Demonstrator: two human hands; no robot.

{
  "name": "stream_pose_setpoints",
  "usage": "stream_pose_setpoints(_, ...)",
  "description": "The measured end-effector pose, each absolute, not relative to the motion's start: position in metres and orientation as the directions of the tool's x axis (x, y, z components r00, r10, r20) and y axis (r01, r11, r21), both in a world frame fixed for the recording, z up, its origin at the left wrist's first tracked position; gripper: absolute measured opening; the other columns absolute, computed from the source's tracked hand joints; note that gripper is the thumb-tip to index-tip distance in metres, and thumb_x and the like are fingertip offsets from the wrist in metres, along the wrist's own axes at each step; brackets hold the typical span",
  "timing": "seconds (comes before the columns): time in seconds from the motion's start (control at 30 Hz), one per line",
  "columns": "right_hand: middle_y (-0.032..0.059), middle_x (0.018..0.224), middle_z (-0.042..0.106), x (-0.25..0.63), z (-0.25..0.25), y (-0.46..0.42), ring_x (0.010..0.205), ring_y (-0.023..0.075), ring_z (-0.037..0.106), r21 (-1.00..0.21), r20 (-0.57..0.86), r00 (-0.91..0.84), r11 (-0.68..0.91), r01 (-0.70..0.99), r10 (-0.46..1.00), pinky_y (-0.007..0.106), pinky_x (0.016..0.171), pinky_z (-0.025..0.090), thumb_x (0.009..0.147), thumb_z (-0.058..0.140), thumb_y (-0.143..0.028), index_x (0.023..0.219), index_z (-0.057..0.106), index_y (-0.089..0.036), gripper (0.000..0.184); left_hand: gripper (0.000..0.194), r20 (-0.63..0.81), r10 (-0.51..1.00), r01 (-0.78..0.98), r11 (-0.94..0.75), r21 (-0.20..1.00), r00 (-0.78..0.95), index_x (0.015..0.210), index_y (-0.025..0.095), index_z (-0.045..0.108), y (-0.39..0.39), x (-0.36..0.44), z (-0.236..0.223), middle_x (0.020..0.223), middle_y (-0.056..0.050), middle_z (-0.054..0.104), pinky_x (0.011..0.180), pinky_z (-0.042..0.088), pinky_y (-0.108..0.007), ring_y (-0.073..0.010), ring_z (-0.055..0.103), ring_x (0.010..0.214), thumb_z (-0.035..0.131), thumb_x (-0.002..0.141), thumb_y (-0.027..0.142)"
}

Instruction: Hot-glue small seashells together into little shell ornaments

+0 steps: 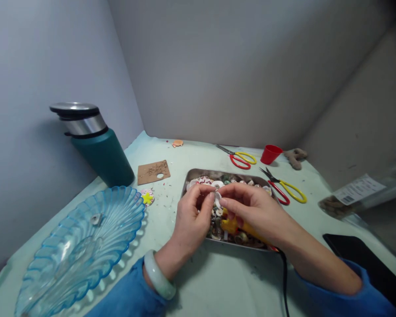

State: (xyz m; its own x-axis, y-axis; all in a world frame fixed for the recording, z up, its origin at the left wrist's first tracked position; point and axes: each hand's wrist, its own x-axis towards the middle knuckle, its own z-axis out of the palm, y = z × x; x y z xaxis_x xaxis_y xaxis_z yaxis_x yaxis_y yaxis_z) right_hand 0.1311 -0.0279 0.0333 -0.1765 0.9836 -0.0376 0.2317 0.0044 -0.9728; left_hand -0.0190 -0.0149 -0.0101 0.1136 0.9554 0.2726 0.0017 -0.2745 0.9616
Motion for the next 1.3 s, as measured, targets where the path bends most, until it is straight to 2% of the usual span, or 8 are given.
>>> stream_pose_setpoints(0.3, -0.0035, 0.065, 0.057, 0.134, 0.030, -0.027, 0.049, 0.0068, 0.048, -0.990, -0.099, -0.205, -0.075, 0.118, 0.974, 0.019, 0.046, 0.041, 0.080, 0.063, -0.034, 0.094, 0.061, -0.020, 0.019, 0.018, 0.278, 0.949, -0.018, -0.279, 0.960, 0.151, 0.097, 0.021, 0.060, -0.013, -0.020, -0.012, 0.079, 0.000, 0.058, 0.052, 0.040, -0.020, -0.0073, 0.047, 0.055, 0.058, 0.085, 0.034)
stream_pose_setpoints(0.5, -0.0025, 0.062, 0.057, 0.134, 0.037, -0.027, 0.049, 0.0082, 0.049, -0.991, -0.130, -0.170, -0.132, 0.003, 0.977, 0.019, 0.042, 0.041, 0.077, 0.067, -0.033, 0.094, 0.061, -0.019, 0.023, 0.023, 0.228, 0.958, -0.103, -0.213, 0.972, 0.174, 0.099, 0.019, 0.057, -0.015, -0.019, -0.004, 0.076, 0.002, 0.055, 0.047, 0.038, -0.020, -0.0061, 0.044, 0.050, 0.051, 0.089, 0.039)
stream_pose_setpoints(0.6, -0.0014, 0.067, 0.058, 0.134, 0.035, -0.026, 0.055, 0.0091, 0.052, -0.986, -0.123, -0.144, -0.137, -0.094, 0.982, 0.017, 0.042, 0.041, 0.073, 0.070, -0.030, 0.092, 0.061, -0.018, 0.023, 0.023, 0.214, 0.959, -0.047, -0.209, 0.977, 0.185, 0.096, 0.018, 0.057, -0.015, -0.019, -0.004, 0.078, 0.001, 0.056, 0.050, 0.039, -0.021, -0.0070, 0.047, 0.054, 0.060, 0.083, 0.037)
stream_pose_setpoints(0.7, -0.0015, 0.069, 0.059, 0.132, 0.030, -0.026, 0.057, 0.0091, 0.054, -0.985, -0.112, -0.141, -0.129, -0.113, 0.984, 0.017, 0.043, 0.041, 0.074, 0.069, -0.029, 0.091, 0.061, -0.019, 0.021, 0.024, 0.220, 0.957, 0.032, -0.230, 0.973, 0.188, 0.093, 0.018, 0.057, -0.014, -0.019, -0.006, 0.074, 0.001, 0.055, 0.051, 0.039, -0.020, -0.0075, 0.046, 0.056, 0.066, 0.078, 0.034)
stream_pose_setpoints(0.87, -0.0020, 0.061, 0.060, 0.127, 0.028, -0.027, 0.051, 0.0094, 0.053, -0.990, -0.130, -0.122, -0.135, -0.033, 0.984, 0.018, 0.042, 0.041, 0.076, 0.064, -0.031, 0.089, 0.058, -0.019, 0.019, 0.020, 0.274, 0.949, 0.051, -0.285, 0.957, 0.155, 0.085, 0.018, 0.057, -0.012, -0.018, -0.008, 0.086, -0.001, 0.056, 0.052, 0.040, -0.020, -0.0067, 0.047, 0.058, 0.064, 0.079, 0.036)
stream_pose_setpoints(0.97, -0.0034, 0.059, 0.057, 0.127, 0.031, -0.027, 0.048, 0.0090, 0.052, -0.994, -0.092, -0.097, -0.085, 0.068, 0.991, 0.019, 0.042, 0.042, 0.078, 0.061, -0.032, 0.089, 0.057, -0.019, 0.018, 0.019, 0.273, 0.951, 0.049, -0.283, 0.958, 0.144, 0.085, 0.018, 0.058, -0.011, -0.018, -0.010, 0.082, -0.001, 0.055, 0.052, 0.041, -0.021, -0.0074, 0.048, 0.057, 0.062, 0.081, 0.036)
stream_pose_setpoints(1.17, 0.0016, 0.089, 0.066, 0.136, 0.029, -0.026, 0.071, 0.0134, 0.061, -0.945, 0.118, -0.088, 0.139, 0.295, 0.989, 0.021, 0.053, 0.049, 0.078, 0.064, -0.031, 0.102, 0.061, -0.023, 0.025, 0.018, 0.232, 0.964, 0.043, -0.239, 0.970, 0.134, 0.085, 0.019, 0.058, -0.011, -0.018, -0.014, 0.069, 0.003, 0.053, 0.049, 0.038, -0.021, -0.0070, 0.045, 0.053, 0.060, 0.083, 0.036)
stream_pose_setpoints(1.3, 0.0011, 0.083, 0.066, 0.137, 0.029, -0.028, 0.067, 0.0133, 0.058, -0.897, 0.168, -0.069, 0.182, 0.403, 0.983, 0.023, 0.052, 0.045, 0.082, 0.061, -0.035, 0.097, 0.063, -0.022, 0.020, 0.019, 0.221, 0.963, 0.048, -0.231, 0.972, 0.153, 0.086, 0.018, 0.058, -0.012, -0.018, -0.014, 0.068, 0.002, 0.053, 0.049, 0.038, -0.021, -0.0076, 0.045, 0.054, 0.059, 0.083, 0.037)
